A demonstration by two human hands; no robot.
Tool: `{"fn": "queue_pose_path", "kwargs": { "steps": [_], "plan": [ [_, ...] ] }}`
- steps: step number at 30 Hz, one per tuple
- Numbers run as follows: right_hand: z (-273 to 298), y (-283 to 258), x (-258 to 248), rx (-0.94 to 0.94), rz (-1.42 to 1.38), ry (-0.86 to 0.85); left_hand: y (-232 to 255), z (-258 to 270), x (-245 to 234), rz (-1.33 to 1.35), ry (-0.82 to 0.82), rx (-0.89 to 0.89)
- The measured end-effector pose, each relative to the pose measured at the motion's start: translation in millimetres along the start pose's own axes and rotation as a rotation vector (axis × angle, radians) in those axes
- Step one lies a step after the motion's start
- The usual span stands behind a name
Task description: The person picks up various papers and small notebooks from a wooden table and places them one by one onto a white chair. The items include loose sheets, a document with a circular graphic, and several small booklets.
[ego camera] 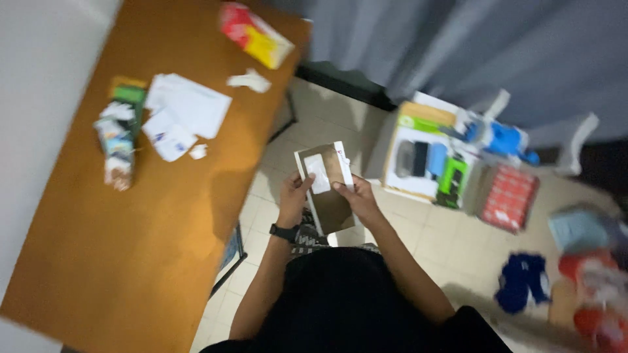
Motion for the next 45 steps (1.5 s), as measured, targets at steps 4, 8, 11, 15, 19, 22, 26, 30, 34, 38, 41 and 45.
{"fn": "queue_pose_path", "kwargs": {
  "steps": [4, 8, 11, 15, 19, 22, 26, 30, 34, 38, 41, 45],
  "plan": [
    [42, 40, -76, -0.020, -0.163, 0.213, -90, 40, 51, -0.084, -0.245, -0.029],
    [92, 105, -169, 0.184, -0.073, 0.388, -232, 93, 100, -0.238, -0.361, -0.123],
    [136, 156, -221, 0.249, -0.155, 0.436, -244, 150, 149, -0.264, -0.372, -0.174],
    [193, 186, -263, 0.272, -0.321, 0.541, -269, 199, 197, -0.295, -0.467, -0.270],
    [189, 226, -309, 0.298, -0.361, 0.600, -255, 218, 226, -0.320, -0.645, -0.311],
    [177, 230, -331, 0.300, -0.332, 0.628, -277, 211, 241, -0.407, -0.664, -0.329],
    [144, 229, -351, 0.330, -0.296, 0.628, -319, 163, 262, -0.462, -0.648, -0.299],
    [95, 226, -378, 0.417, -0.171, 0.708, -323, 102, 296, -0.577, -0.728, -0.266],
    [53, 177, -398, 0.426, -0.238, 0.716, -334, 52, 346, -0.490, -0.683, -0.373],
    [-6, 188, -429, 0.481, -0.077, 0.774, -343, 7, 377, -0.448, -0.651, -0.400],
    [-57, 232, -459, 0.480, 0.087, 0.811, -364, -23, 403, -0.528, -0.636, -0.394],
    [-91, 262, -463, 0.590, 0.440, 0.810, -417, -55, 414, -0.756, -0.613, -0.403]
  ]
}}
Point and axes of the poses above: each hand's wrist, its own z-axis away from the middle knuckle, its own x-axis out of the palm, y = z × x, the point moved 1 cm from there along -z, towards the middle knuckle, and after that the axes turned 12 degrees about x, right-handed, at the moved point
